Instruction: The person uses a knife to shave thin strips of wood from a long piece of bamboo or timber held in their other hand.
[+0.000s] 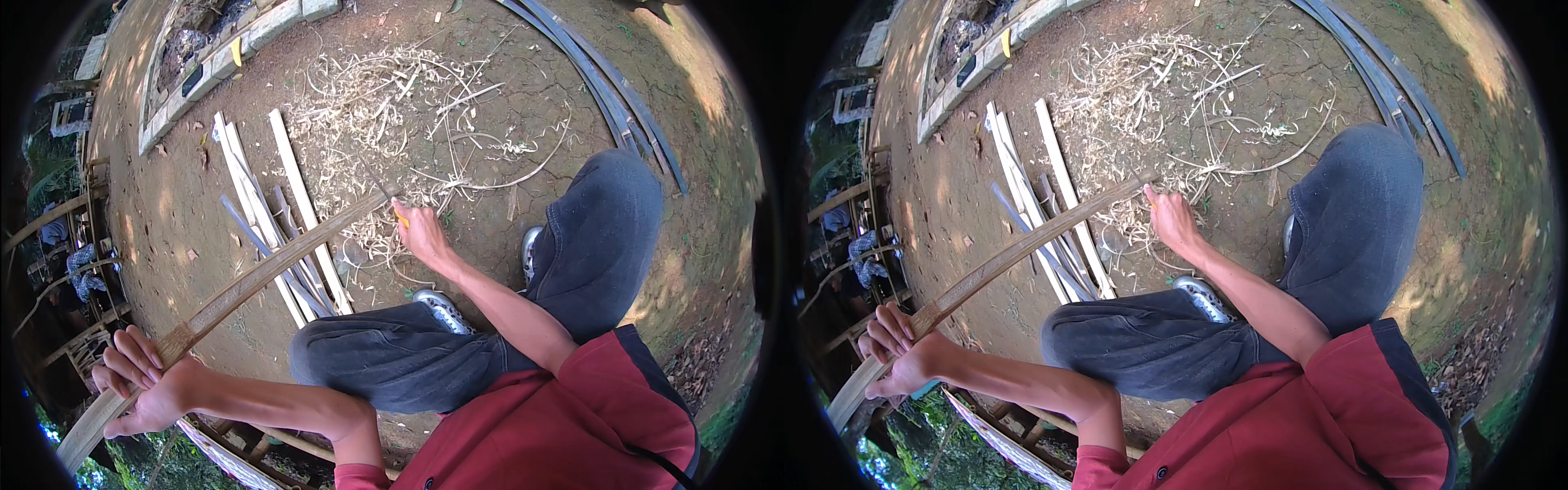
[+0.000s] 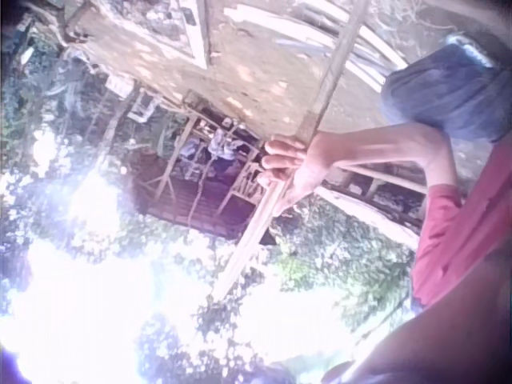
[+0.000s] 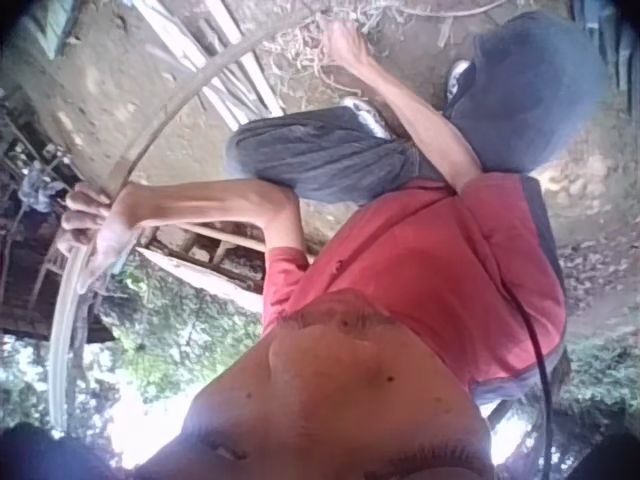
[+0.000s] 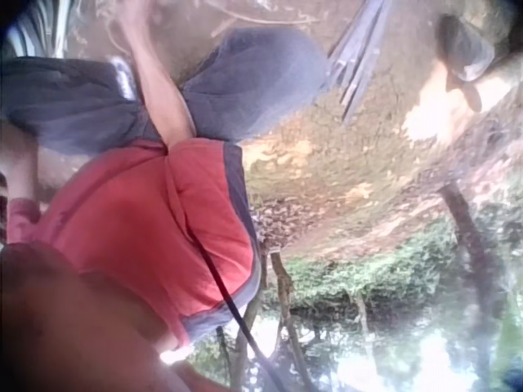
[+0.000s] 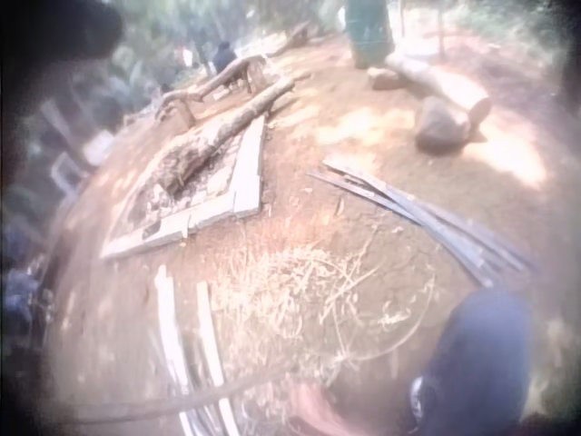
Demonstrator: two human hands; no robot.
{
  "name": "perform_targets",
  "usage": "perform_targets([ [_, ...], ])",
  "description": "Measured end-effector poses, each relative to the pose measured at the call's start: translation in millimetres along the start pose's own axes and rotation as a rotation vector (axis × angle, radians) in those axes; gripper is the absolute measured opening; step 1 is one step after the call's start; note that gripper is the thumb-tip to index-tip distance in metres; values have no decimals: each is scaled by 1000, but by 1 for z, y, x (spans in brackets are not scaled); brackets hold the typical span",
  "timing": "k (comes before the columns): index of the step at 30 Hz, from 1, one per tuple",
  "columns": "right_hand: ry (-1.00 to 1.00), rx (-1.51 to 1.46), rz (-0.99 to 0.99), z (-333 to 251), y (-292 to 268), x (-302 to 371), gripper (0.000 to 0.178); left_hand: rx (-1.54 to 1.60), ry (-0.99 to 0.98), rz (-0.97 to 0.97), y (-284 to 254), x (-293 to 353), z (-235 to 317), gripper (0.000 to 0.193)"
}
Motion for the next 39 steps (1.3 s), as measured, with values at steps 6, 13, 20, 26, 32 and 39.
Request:
perform_targets([
  [6, -235, -14, 198, -33, 4, 23, 47, -17, -21, 45, -10, 0, 1, 67],
  [13, 16, -96, 37, 17, 16, 2, 44, 2, -16, 13, 4, 3, 2, 67],
  [20, -26, -57, 114, 16, 16, 4, 35, -162, 31, 177, 5, 7, 2, 66],
  [26, -102, -142, 181, -9, 7, 15, 35, -29, -14, 80, -3, 6, 3, 66],
  [32, 39, -17, 28, 30, 19, -1, 36, -134, 28, 164, 7, 9, 0, 67],
  [39, -98, -93, 75, -28, 1, 18, 51, -58, 13, 118, 4, 11, 3, 66],
])
Point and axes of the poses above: each hand's wrist, its own x-axis away from the middle knuckle, its own y-axis out of the palm, z = x × y, the point moved 5 cm from there along -x, towards the middle knuckle, and after that the axes turned 4 degrees about -y, right-handed, at the moved point
